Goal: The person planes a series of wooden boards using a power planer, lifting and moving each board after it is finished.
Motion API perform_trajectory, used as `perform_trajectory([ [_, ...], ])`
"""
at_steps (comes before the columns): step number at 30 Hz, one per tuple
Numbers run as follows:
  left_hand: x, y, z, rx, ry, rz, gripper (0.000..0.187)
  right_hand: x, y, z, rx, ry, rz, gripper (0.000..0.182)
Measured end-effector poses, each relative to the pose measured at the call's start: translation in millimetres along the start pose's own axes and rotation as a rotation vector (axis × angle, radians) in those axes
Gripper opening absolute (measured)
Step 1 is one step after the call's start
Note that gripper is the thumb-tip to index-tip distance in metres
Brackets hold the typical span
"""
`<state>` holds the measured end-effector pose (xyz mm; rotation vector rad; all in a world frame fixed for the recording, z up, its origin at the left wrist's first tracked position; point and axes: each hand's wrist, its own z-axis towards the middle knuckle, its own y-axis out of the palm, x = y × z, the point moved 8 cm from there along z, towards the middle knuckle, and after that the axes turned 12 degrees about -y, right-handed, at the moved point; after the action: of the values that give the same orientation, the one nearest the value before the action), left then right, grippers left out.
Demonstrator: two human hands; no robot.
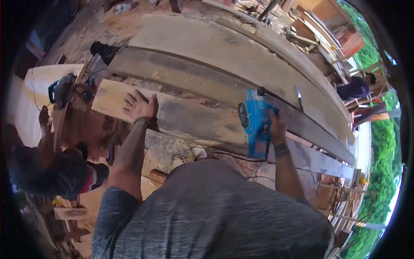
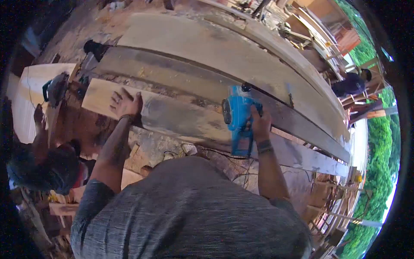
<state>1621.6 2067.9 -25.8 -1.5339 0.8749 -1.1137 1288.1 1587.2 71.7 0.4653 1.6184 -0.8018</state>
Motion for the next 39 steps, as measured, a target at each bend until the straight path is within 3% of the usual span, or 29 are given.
perform_trajectory([
  [8, 5.6, -0.9, -7.5, -0.003, -0.017, 0.037, 0.098, -26.9, -17.4, 22.2, 0.127, -0.198, 0.033, 0.022],
  [15, 3.7, 6.5, -3.6, 0.003, -0.036, 0.054, 0.1, -22.8, -21.9, 137.7, 0.129, -0.373, 0.095, 0.034],
  [18, 5.7, 3.1, -3.5, 0.007, -0.048, 0.084, 0.1, -1.5, -20.8, 201.7, 0.18, -0.305, 0.094, 0.036],
  [26, 9.5, 7.0, 1.6, -0.106, 0.026, 0.072, 0.104, 5.6, -12.4, 255.0, 0.152, -0.402, -0.218, 0.034],
  [28, 9.4, -1.4, -0.6, -0.218, -0.029, 0.128, 0.104, 8.4, -15.0, 254.0, 0.12, -0.445, -0.269, 0.035],
  [29, 6.9, -2.5, -4.8, -0.103, 0.002, -0.018, 0.104, 10.8, -23.0, 247.9, 0.123, -0.47, -0.289, 0.035],
  [31, 3.3, -1.7, -0.4, -0.065, 0.002, -0.076, 0.104, 8.9, -33.2, 222.7, 0.153, -0.529, -0.34, 0.036],
  [35, -1.1, -19.2, -2.2, -0.023, -0.031, -0.143, 0.102, 20.3, -49.2, 131.0, 0.219, -0.619, -0.468, 0.037],
  [39, -7.4, -21.5, -5.2, -0.026, -0.017, -0.183, 0.101, 59.2, -20.9, 40.6, 0.096, -0.601, -0.56, 0.039],
])
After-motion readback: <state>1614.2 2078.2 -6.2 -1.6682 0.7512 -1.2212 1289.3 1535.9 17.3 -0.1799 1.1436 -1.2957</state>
